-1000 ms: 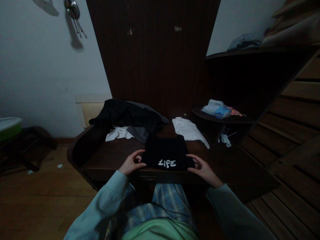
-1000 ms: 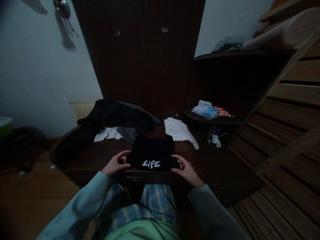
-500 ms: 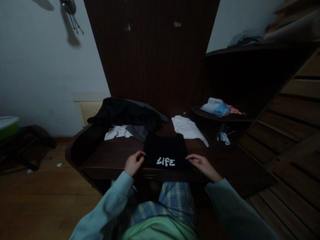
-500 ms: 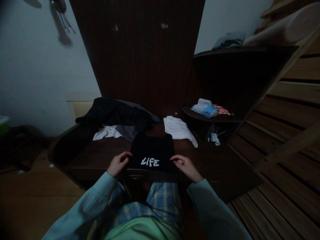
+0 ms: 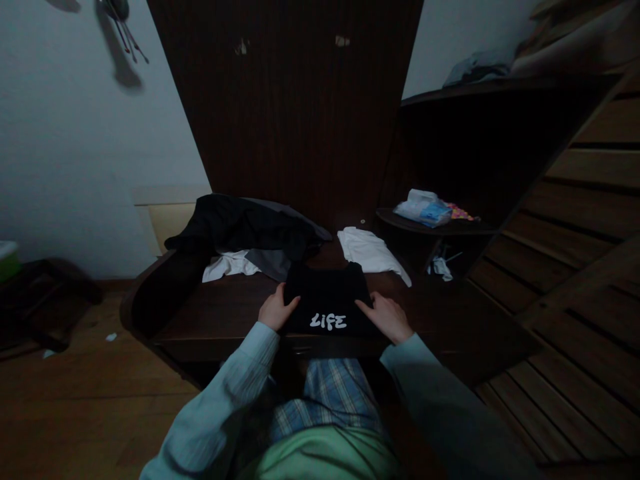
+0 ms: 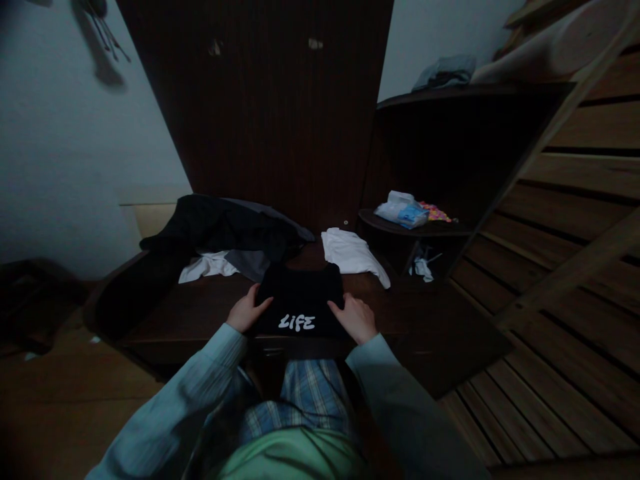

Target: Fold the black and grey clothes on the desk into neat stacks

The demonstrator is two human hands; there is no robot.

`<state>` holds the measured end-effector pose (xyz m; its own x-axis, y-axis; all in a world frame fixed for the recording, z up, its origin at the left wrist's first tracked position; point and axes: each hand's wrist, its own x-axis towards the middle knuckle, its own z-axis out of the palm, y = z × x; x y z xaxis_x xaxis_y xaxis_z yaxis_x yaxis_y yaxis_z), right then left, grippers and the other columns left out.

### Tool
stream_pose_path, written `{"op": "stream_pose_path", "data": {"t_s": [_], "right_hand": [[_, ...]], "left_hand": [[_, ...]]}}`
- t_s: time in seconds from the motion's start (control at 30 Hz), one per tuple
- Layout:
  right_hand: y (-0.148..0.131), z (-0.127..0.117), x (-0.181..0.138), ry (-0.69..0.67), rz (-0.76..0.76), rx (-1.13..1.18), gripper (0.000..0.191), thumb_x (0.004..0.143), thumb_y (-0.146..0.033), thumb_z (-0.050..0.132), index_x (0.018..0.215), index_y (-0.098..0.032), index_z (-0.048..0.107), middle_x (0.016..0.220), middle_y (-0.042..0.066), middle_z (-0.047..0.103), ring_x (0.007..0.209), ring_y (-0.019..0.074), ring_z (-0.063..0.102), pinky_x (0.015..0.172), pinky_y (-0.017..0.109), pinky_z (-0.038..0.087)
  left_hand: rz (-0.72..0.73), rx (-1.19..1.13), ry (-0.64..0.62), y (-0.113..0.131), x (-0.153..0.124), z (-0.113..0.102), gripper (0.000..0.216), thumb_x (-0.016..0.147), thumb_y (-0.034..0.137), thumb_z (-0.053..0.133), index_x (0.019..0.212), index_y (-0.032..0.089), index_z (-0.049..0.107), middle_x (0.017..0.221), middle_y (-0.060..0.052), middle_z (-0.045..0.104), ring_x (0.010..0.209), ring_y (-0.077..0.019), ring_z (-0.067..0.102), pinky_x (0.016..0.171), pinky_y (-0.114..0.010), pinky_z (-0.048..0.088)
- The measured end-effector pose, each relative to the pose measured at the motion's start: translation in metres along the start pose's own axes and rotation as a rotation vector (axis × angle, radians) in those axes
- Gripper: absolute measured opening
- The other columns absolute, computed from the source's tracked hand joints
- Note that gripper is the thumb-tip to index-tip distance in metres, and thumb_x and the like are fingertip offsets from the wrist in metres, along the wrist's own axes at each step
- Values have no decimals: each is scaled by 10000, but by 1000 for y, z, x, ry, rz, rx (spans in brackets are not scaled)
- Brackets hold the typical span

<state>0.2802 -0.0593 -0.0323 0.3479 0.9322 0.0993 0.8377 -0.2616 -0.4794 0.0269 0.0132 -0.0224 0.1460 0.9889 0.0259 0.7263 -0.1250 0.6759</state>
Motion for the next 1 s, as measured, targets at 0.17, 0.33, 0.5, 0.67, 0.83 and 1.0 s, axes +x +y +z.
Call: {"op": "stream_pose_path", "data": {"t_s": [0.17, 0.33, 0.5, 0.67, 0.83, 1.0], "right_hand": [[-19, 1, 3, -34, -55, -98, 273, 739, -371, 491, 884, -146, 549, 938, 143, 609, 872, 242, 578, 688, 298, 410], [-23, 9, 7, 4, -112, 84, 270, 711, -169, 481, 975, -112, 475, 893, 119, 615, 828, 205, 597, 720, 278, 427], [-17, -4, 12, 193, -285, 314, 430, 704, -134, 464, 1127, -168, 399, 972, 77, 606, 891, 195, 586, 773, 317, 446], [0, -61, 40, 400, -496, 264, 430, 732, -142, 441, 1151, -239, 456, 1096, 38, 558, 1016, 188, 524, 885, 347, 399], [35, -110, 101, 519, -491, 80, 284, 740, -141, 431, 956, -213, 601, 888, 46, 596, 872, 198, 552, 832, 360, 416], [65, -112, 154, 562, -367, -21, 317, 736, -101, 412, 977, -166, 607, 882, 78, 580, 838, 202, 542, 797, 338, 426]], "left_hand": [[233, -111, -31, -3, 0, 8, 693, 711, 206, 538, 1334, 186, 233, 1162, -104, 534, 1080, -238, 497, 893, -333, 382], [345, -54, -26, -4, -5, 8, 482, 713, 126, 483, 1190, 195, 473, 1138, -73, 531, 1082, -201, 491, 945, -329, 367], [479, -63, 77, 19, -9, 3, 426, 745, 114, 424, 1161, 178, 490, 1199, -74, 494, 1122, -189, 455, 982, -344, 338], [651, -112, 185, 71, 8, 4, 442, 791, 133, 389, 1228, 192, 419, 1300, -54, 403, 1202, -171, 367, 1024, -330, 282], [753, -133, 143, 129, 61, 34, 499, 747, 69, 428, 1237, 159, 411, 1303, -85, 402, 1200, -182, 369, 1023, -323, 285], [691, -139, 117, 156, 116, 80, 517, 728, 24, 449, 1226, 161, 432, 1263, -97, 449, 1182, -199, 390, 1013, -348, 298]]}}
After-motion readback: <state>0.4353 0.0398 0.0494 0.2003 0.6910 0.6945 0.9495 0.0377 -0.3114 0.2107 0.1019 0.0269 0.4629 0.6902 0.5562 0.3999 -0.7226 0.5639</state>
